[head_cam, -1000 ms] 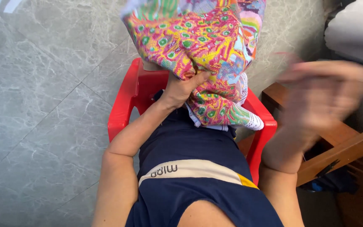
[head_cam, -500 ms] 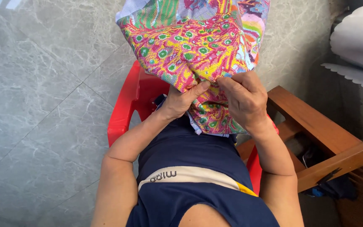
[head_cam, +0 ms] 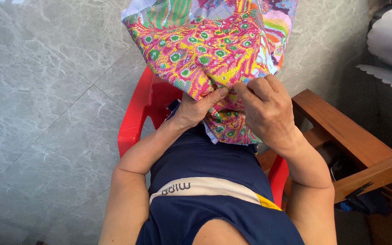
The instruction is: A person is performing cross-stitch embroidery on a colorful pre-printed fabric using a needle and thread.
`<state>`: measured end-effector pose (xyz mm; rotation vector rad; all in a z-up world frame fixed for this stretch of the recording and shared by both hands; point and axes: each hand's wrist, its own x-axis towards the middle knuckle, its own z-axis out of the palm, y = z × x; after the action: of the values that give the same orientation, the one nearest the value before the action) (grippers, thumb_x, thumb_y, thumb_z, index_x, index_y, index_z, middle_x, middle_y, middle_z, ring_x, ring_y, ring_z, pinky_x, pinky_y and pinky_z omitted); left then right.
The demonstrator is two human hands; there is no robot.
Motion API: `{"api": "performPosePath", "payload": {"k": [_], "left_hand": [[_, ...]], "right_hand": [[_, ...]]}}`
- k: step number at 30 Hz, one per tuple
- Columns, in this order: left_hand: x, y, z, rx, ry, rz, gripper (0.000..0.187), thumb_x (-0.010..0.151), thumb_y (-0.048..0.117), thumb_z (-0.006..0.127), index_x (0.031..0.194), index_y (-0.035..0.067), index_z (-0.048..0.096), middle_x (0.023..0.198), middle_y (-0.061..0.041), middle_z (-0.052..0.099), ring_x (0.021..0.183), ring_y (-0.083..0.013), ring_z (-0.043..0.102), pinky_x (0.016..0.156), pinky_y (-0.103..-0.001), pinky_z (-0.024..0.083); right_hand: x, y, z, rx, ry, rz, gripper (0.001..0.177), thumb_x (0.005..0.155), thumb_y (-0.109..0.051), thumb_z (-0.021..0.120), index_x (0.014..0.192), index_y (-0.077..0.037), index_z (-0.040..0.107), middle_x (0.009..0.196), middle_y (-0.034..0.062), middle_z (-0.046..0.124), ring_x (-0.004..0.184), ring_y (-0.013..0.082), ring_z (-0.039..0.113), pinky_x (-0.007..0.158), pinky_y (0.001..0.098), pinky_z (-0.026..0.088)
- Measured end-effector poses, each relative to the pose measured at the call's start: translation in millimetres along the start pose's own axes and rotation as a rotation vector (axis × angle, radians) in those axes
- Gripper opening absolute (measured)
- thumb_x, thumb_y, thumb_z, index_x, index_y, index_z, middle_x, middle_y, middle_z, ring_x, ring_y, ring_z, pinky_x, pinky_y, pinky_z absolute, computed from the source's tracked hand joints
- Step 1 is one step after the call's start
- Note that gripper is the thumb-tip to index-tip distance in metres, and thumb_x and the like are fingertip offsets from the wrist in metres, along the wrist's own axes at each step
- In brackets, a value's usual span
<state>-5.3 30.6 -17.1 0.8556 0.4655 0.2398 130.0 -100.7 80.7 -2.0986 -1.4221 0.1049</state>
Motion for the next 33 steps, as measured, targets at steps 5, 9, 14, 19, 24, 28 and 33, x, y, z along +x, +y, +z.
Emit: {"api": "performPosePath", "payload": {"k": [5,9,14,19,24,28,33], "left_hand": [[0,3,3,0.056,0.011,0.02,0.048,0.093,0.005,0.08,0.137,0.003,0.06,0.134,-0.016,0.065,0.126,-0.0347,0.058,0.107,-0.054,0.05],[-4,-1,1,0.1,0.01,0.028,0.049,0.093,0.005,0.08,0.137,0.003,0.06,0.135,-0.017,0.065,0.126,-0.0352,0.057,0.108,-0.055,0.049],[-5,6,2,0.238,0.035,0.072,0.049,0.091,0.008,0.082,0.135,0.002,0.062,0.133,-0.018,0.065,0.124,-0.0379,0.059,0.107,-0.056,0.049],[-12,4,5,0.379,0.103,0.096,0.05,0.088,0.01,0.086,0.132,0.001,0.064,0.129,-0.021,0.067,0.118,-0.0405,0.063,0.105,-0.059,0.049],[-18,4,-1,0.459,0.093,0.174,0.053,0.087,0.006,0.085,0.134,0.0,0.06,0.129,-0.021,0.067,0.119,-0.0385,0.062,0.105,-0.056,0.049],[-23,-11,-1,0.644,0.063,0.26,0.053,0.089,0.003,0.082,0.136,0.002,0.059,0.126,-0.024,0.065,0.119,-0.0389,0.062,0.107,-0.056,0.045],[-9,1,7,0.241,0.11,0.149,0.048,0.091,0.009,0.084,0.133,0.002,0.063,0.13,-0.017,0.068,0.121,-0.0326,0.062,0.105,-0.049,0.052]], "right_hand": [[5,-6,-2,-0.139,-0.03,-0.052,0.02,0.101,0.005,0.054,0.095,-0.002,0.072,0.08,0.0117,0.046,0.059,0.0295,0.045,0.055,0.042,0.043],[6,-8,-1,-0.196,-0.033,-0.078,0.021,0.1,0.005,0.051,0.096,-0.002,0.07,0.081,0.0116,0.045,0.059,0.0299,0.045,0.056,0.0414,0.042],[10,-10,-1,-0.146,-0.019,-0.051,0.02,0.099,0.006,0.053,0.094,-0.001,0.071,0.08,0.0104,0.045,0.059,0.0297,0.044,0.055,0.041,0.041],[10,-14,3,-0.186,-0.004,-0.051,0.022,0.098,0.007,0.048,0.095,-0.001,0.068,0.081,0.0109,0.044,0.059,0.0303,0.044,0.055,0.0409,0.041],[12,-21,4,-0.298,-0.02,-0.058,0.024,0.094,0.01,0.048,0.091,-0.001,0.069,0.081,0.0085,0.044,0.059,0.0262,0.044,0.054,0.0372,0.039],[11,-21,5,-0.322,-0.015,-0.067,0.022,0.095,0.009,0.051,0.091,0.0,0.07,0.081,0.0095,0.044,0.06,0.0263,0.046,0.055,0.0371,0.039],[6,4,2,-0.059,0.007,0.019,0.019,0.104,0.002,0.059,0.094,-0.001,0.075,0.081,0.0089,0.05,0.064,0.0288,0.055,0.057,0.0379,0.046]]}}
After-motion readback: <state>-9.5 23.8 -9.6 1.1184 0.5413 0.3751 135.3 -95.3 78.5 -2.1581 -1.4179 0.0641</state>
